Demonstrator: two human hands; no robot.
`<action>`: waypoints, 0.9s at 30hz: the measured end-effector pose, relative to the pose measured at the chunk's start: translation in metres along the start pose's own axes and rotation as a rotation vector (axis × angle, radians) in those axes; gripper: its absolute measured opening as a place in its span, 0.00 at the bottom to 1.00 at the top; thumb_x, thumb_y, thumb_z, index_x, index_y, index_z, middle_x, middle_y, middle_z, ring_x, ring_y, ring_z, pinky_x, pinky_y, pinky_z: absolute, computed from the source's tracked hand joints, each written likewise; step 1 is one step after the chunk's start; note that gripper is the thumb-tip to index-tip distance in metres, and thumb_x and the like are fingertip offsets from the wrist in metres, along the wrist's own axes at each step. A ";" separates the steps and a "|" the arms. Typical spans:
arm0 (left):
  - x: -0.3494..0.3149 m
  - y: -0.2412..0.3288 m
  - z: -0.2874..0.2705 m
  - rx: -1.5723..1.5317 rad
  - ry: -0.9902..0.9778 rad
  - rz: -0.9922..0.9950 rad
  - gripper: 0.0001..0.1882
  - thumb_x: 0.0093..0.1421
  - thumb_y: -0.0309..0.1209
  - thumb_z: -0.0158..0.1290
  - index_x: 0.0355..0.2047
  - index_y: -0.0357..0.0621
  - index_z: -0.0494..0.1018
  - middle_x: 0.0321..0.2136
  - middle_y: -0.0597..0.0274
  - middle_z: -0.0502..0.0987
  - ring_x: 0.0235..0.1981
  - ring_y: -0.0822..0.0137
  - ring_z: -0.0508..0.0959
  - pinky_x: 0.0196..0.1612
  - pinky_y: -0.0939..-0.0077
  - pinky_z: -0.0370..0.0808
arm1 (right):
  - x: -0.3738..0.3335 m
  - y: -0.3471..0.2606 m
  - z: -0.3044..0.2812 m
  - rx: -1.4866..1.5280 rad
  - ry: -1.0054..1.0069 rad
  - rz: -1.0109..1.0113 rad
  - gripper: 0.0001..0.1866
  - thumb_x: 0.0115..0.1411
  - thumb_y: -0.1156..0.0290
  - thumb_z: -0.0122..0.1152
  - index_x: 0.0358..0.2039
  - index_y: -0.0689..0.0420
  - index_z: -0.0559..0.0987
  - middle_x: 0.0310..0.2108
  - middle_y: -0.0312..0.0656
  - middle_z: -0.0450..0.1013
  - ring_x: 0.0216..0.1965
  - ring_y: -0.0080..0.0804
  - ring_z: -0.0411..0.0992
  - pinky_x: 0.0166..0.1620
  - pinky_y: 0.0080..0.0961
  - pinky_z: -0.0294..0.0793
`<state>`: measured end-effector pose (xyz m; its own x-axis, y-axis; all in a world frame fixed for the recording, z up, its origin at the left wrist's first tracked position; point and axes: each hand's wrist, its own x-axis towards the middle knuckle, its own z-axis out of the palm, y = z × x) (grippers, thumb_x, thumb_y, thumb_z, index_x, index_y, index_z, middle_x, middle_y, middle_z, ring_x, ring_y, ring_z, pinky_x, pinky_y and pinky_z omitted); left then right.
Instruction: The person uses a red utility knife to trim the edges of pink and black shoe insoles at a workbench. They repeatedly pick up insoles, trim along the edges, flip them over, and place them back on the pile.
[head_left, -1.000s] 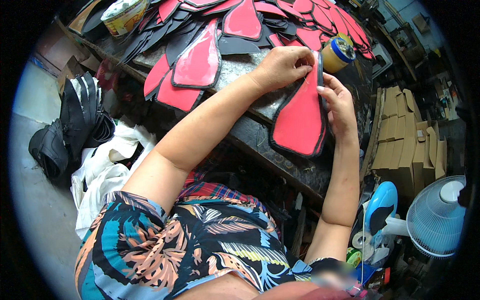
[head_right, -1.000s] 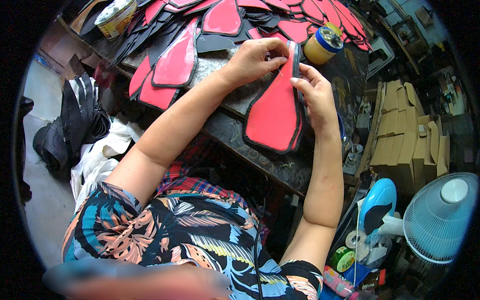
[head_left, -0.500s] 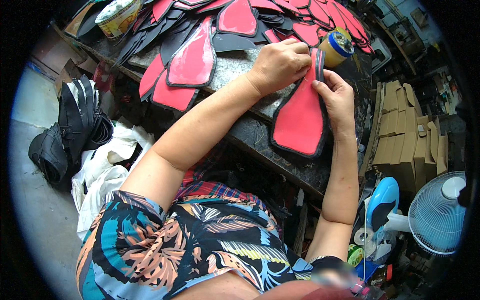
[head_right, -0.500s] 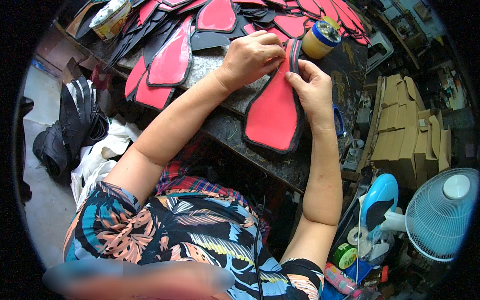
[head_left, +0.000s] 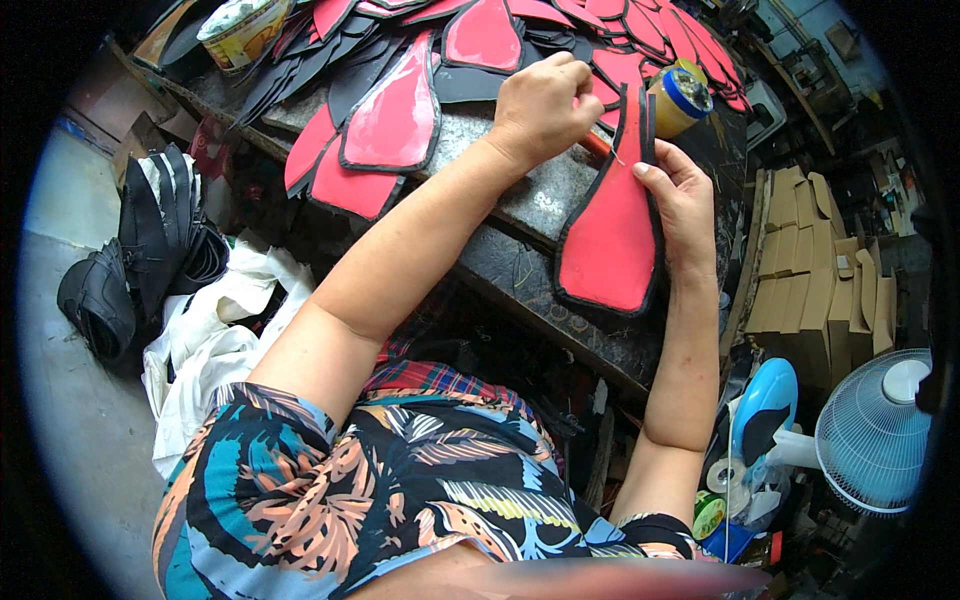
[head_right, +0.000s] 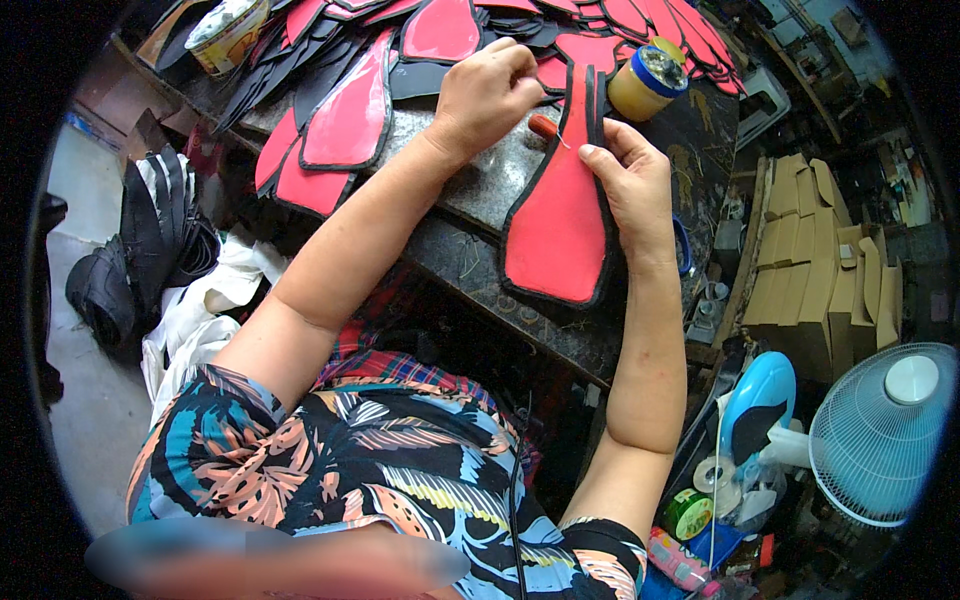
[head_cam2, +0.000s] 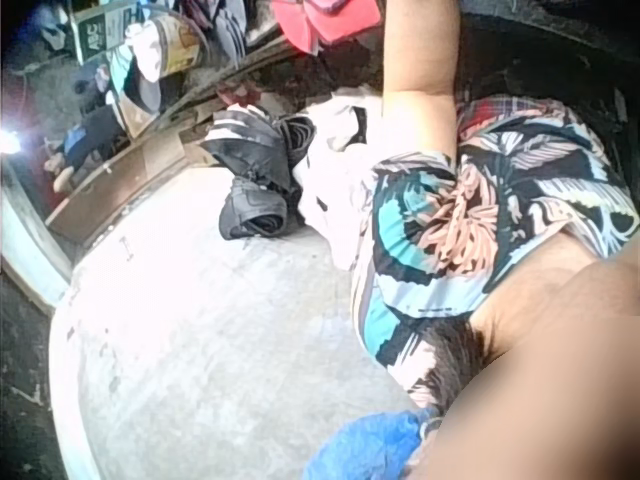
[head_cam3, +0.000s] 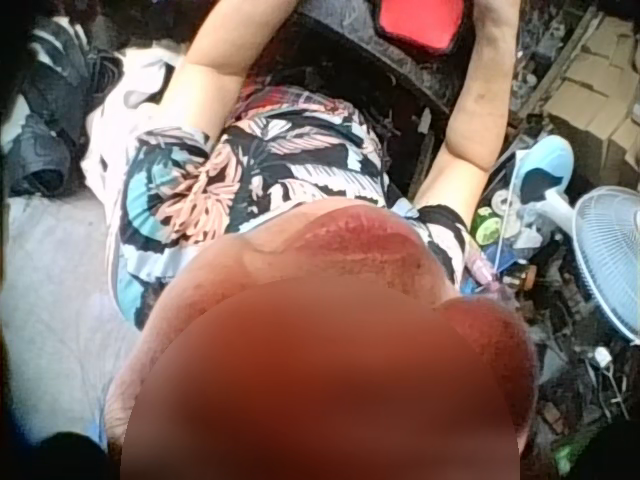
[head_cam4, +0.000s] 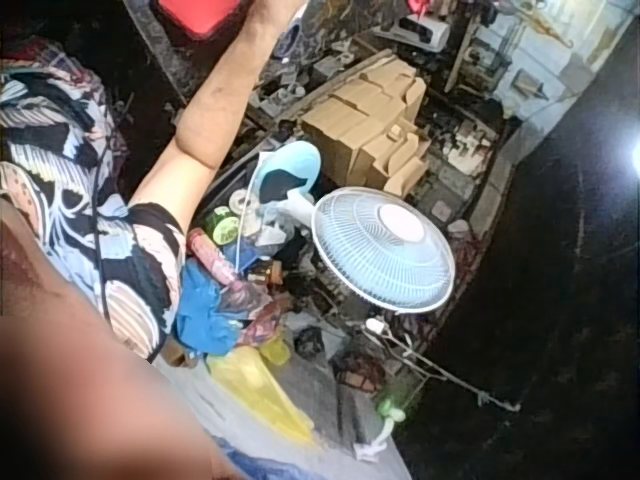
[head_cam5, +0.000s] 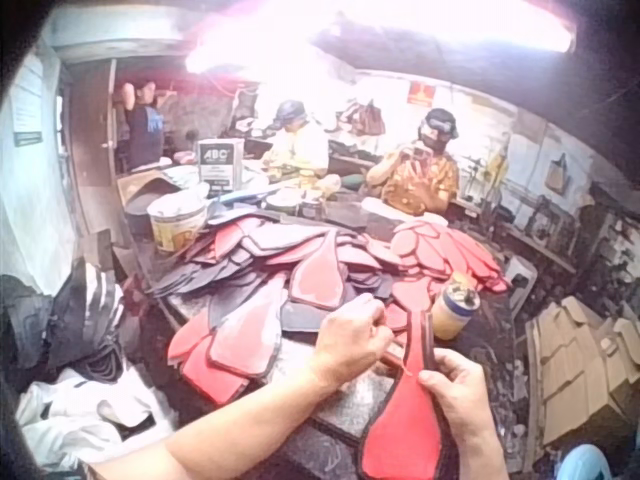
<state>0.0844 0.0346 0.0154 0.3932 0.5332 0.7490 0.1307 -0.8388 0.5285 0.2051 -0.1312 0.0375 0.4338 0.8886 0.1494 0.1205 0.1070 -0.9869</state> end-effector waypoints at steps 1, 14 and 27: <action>0.002 -0.002 -0.001 -0.059 0.015 -0.024 0.12 0.57 0.37 0.49 0.26 0.42 0.76 0.28 0.56 0.76 0.31 0.51 0.79 0.35 0.59 0.76 | 0.002 0.001 -0.003 0.005 -0.005 -0.007 0.15 0.61 0.78 0.60 0.49 0.68 0.77 0.41 0.39 0.77 0.39 0.20 0.75 0.45 0.18 0.75; -0.008 0.011 0.008 -0.231 -0.156 0.177 0.12 0.56 0.30 0.61 0.42 0.47 0.78 0.37 0.59 0.78 0.31 0.63 0.82 0.34 0.73 0.79 | 0.011 0.007 -0.021 0.070 0.138 0.004 0.15 0.61 0.77 0.59 0.48 0.67 0.77 0.42 0.40 0.78 0.40 0.21 0.76 0.45 0.19 0.76; -0.013 0.015 0.008 -0.005 -0.099 0.222 0.10 0.58 0.39 0.60 0.32 0.46 0.79 0.27 0.59 0.79 0.24 0.58 0.81 0.28 0.68 0.77 | 0.006 0.016 -0.002 -0.140 0.018 -0.058 0.15 0.62 0.78 0.59 0.49 0.66 0.77 0.38 0.34 0.77 0.34 0.15 0.73 0.39 0.14 0.73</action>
<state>0.0881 0.0144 0.0106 0.4989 0.3224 0.8044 0.0264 -0.9334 0.3578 0.2110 -0.1249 0.0228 0.4378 0.8746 0.2083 0.2691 0.0936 -0.9585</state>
